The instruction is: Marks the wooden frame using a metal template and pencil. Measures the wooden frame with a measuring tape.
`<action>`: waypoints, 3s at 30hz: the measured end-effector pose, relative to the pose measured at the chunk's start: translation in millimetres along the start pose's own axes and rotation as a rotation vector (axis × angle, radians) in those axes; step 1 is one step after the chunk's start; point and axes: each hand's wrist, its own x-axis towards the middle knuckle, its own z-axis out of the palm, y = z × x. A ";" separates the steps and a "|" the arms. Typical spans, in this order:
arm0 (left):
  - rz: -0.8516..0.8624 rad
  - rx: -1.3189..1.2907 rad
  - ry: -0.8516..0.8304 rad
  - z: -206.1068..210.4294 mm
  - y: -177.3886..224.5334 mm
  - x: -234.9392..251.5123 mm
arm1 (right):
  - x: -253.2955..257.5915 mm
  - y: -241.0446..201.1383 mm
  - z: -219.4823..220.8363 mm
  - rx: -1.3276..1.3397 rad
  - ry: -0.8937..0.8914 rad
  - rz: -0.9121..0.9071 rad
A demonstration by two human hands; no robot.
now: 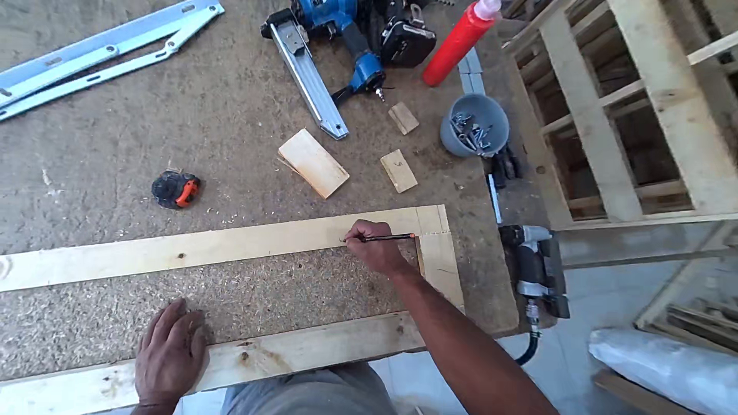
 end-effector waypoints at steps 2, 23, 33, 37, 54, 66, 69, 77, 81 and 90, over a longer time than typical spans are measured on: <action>-0.003 0.014 -0.008 0.1 0.4 -0.1 | -0.8 0.0 -0.7 -0.006 -0.013 -0.007; -0.004 0.032 0.014 1.8 -2.8 0.8 | -2.8 -4.0 2.3 -0.053 -0.001 0.044; -0.044 0.037 -0.012 -2.5 3.2 2.9 | -3.0 -43.5 14.6 -0.007 -0.153 0.104; -0.060 0.036 -0.005 0.8 2.8 1.5 | 12.1 -77.4 82.6 0.121 -0.053 0.002; -0.060 0.008 0.017 -0.4 5.3 1.8 | 26.2 -62.0 123.5 -0.047 -0.140 -0.027; -0.053 0.004 0.013 2.9 1.9 -0.6 | 29.9 -66.0 121.3 -0.074 -0.184 0.008; -0.054 0.010 0.004 2.6 2.6 0.1 | 27.1 -61.4 123.5 -0.089 -0.142 -0.041; -0.110 -0.040 -0.085 -12.1 8.9 8.9 | 37.6 -105.3 141.3 0.021 -0.360 0.125; -0.093 -0.076 -0.110 -21.0 10.1 17.3 | 43.4 -137.8 216.0 0.064 -0.219 0.048; 0.074 -0.391 -0.077 -70.5 -112.8 13.8 | 56.3 -148.0 293.9 -0.067 -0.136 0.059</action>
